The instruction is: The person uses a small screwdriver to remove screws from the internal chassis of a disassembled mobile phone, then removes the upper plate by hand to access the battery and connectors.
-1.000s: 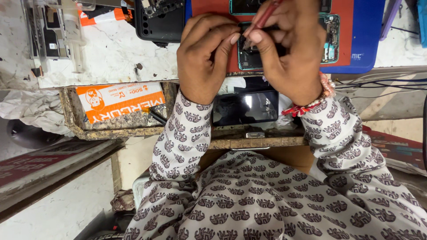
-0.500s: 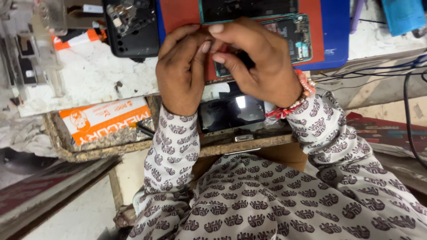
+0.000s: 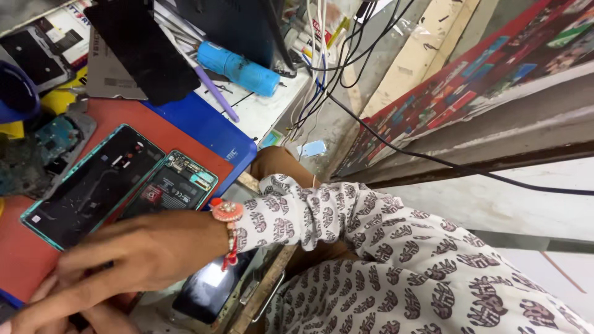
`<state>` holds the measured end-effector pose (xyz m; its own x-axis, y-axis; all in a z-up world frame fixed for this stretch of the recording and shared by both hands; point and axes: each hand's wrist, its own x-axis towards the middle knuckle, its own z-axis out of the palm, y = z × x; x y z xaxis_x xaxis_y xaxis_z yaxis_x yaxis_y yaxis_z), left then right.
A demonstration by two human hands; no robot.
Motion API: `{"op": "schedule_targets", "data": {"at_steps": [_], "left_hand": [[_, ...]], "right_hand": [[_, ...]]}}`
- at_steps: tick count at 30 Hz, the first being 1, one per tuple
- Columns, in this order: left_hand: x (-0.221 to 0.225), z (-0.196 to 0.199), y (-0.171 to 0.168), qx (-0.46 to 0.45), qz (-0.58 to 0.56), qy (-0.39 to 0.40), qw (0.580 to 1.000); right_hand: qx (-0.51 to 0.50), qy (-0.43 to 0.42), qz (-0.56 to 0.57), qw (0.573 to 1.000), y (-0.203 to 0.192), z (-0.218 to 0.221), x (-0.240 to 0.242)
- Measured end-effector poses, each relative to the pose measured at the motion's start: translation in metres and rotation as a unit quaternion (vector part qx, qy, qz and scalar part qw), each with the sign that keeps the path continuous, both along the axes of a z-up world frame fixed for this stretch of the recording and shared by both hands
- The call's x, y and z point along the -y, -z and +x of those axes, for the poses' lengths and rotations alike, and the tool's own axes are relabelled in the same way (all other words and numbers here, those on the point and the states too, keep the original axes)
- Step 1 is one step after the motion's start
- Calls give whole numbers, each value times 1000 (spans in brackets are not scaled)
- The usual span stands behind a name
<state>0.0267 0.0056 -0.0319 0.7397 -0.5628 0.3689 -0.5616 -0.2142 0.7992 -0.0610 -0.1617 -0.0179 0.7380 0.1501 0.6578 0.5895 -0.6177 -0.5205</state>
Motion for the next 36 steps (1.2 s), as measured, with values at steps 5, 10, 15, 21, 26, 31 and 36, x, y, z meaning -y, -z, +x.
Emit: {"op": "schedule_targets", "data": {"at_steps": [5, 10, 15, 21, 26, 31, 36], "left_hand": [[4, -11, -22, -9, -19, 6, 1000], [2, -18, -32, -39, -19, 23, 999], [-4, -14, -33, 65, 14, 66, 996], [-1, -12, -24, 71, -5, 43, 997], [-14, -8, -14, 85, 65, 4, 994], [-1, -8, 14, 134, -105, 11, 985], [1, -22, -16, 125, -13, -42, 991]], "right_hand": [[-15, -36, 32, 999, 12, 6, -10], [-30, -33, 82, 996, 0, -5, -15], [27, 4, 5, 1000, -19, -7, -7], [-17, -25, 59, 998, -17, -12, -6], [-14, -13, 57, 998, -13, -15, -5], [7, 21, 58, 998, -29, -22, 3], [58, 80, 3, 995, -41, -14, 0]]}}
